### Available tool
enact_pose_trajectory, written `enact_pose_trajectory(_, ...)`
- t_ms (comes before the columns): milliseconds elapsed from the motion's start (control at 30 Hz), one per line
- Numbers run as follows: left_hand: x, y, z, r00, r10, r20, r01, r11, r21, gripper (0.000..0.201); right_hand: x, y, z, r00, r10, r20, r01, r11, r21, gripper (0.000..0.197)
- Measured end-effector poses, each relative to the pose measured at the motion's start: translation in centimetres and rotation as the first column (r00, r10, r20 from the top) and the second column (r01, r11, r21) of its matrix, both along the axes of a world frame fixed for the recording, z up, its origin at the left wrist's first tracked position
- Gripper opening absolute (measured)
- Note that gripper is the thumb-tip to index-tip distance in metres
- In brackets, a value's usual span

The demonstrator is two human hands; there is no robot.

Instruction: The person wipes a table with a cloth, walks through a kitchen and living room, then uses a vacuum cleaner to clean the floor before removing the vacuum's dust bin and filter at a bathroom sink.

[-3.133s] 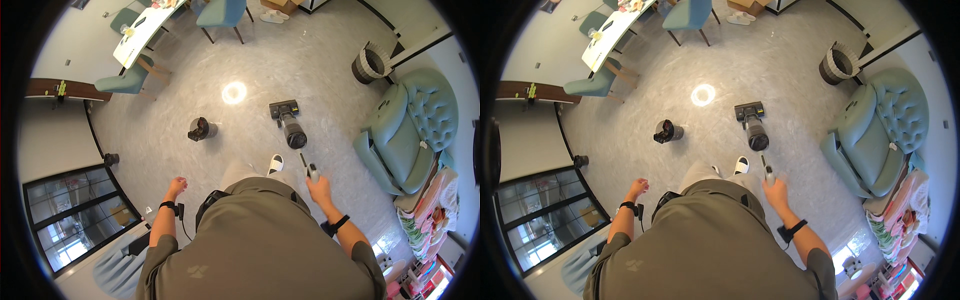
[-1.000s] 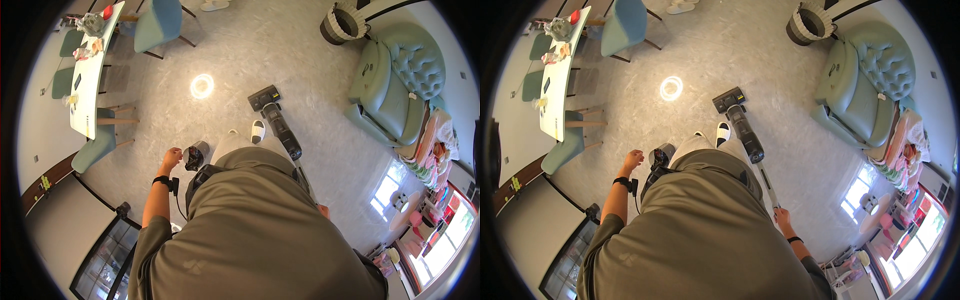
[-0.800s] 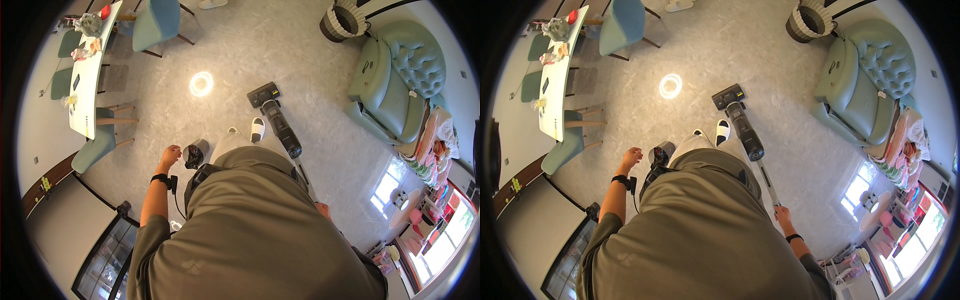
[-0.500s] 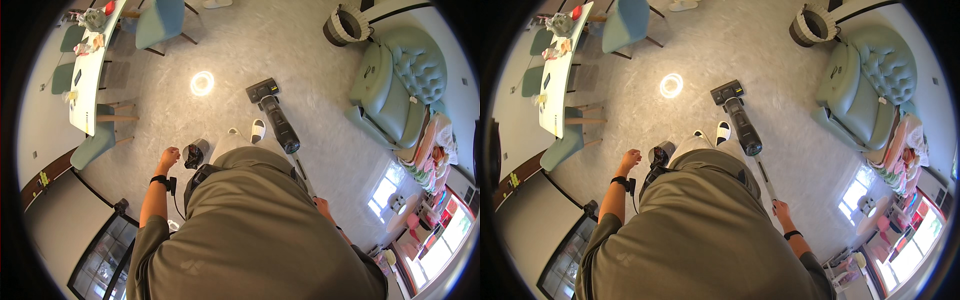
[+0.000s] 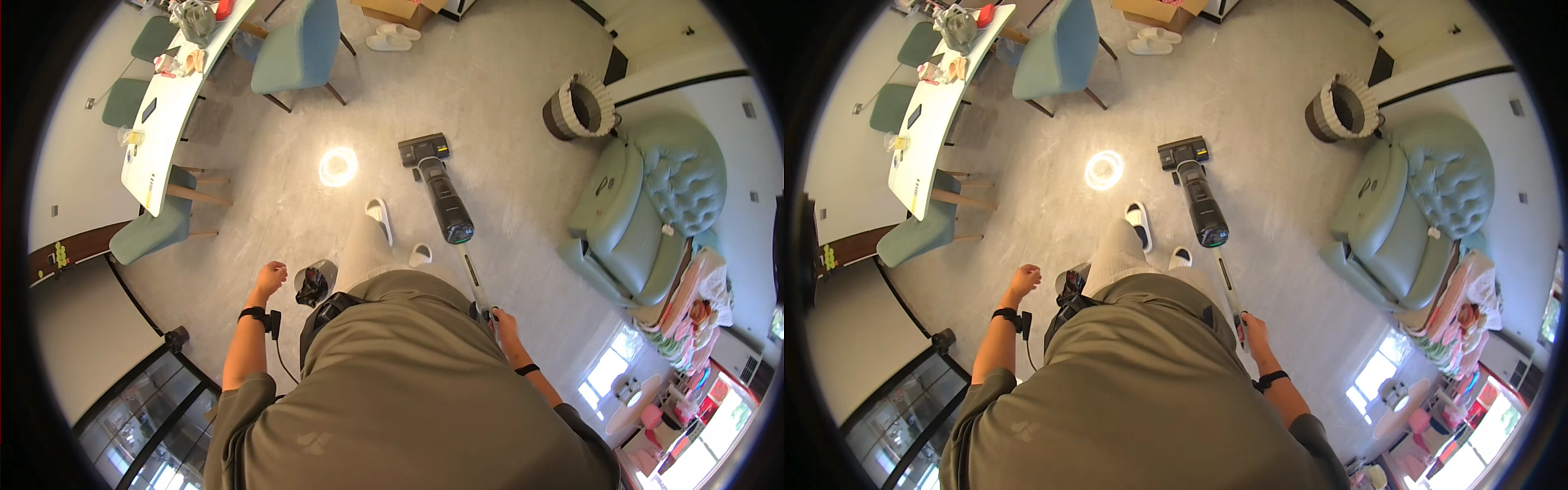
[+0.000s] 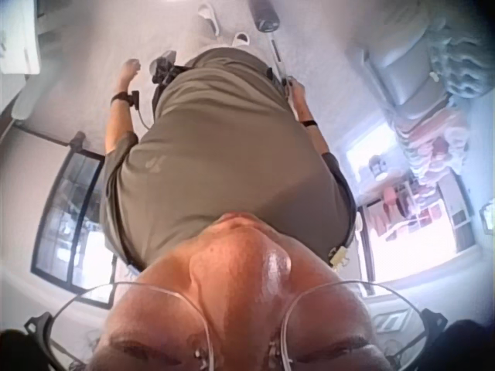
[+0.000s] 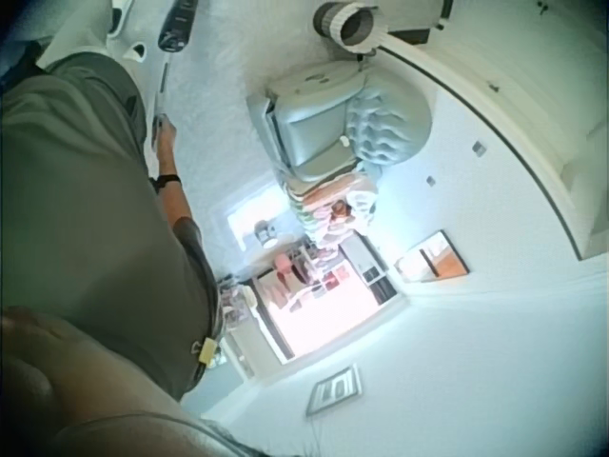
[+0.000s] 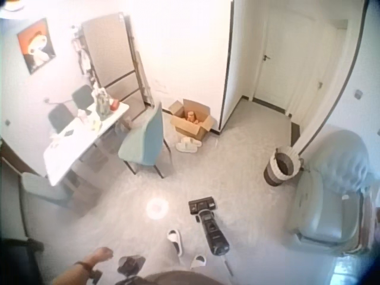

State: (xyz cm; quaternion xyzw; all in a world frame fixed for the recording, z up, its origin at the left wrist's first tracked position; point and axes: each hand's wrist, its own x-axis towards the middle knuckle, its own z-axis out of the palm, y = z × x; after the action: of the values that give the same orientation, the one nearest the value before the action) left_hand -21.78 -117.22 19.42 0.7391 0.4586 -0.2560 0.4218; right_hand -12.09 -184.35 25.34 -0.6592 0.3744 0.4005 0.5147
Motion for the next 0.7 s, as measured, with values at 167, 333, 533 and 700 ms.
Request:
enact_pose_trajectory(167, 11.0, 8.1, -2.4, 0.949, -0.289, 0.129, 0.251, 0.936, 0.247, 0.031, 8.2, 5.3, -2.6, 0.999, -0.018, 0.038, 0.016, 0.998, 0.063, 0.04)
enact_pose_trajectory(333, 33.5, 11.4, -1.2, 0.855, -0.484, 0.186, 0.352, 0.805, 0.477, 0.039, 16.5, 11.2, -3.6, 0.998, 0.027, 0.054, -0.027, 1.0, -0.005, 0.043)
enact_pose_trajectory(533, 57.5, 12.8, 2.3, 0.703, -0.608, 0.37, 0.209, 0.674, 0.709, 0.079, 26.3, 18.3, -2.2, 0.991, 0.082, 0.107, -0.088, 0.995, 0.05, 0.044)
enact_pose_trajectory(700, 71.1, 12.6, 3.0, 0.669, -0.602, 0.435, 0.079, 0.64, 0.764, 0.083, 32.9, 24.1, 0.0, 0.937, 0.294, 0.187, -0.283, 0.956, -0.082, 0.032)
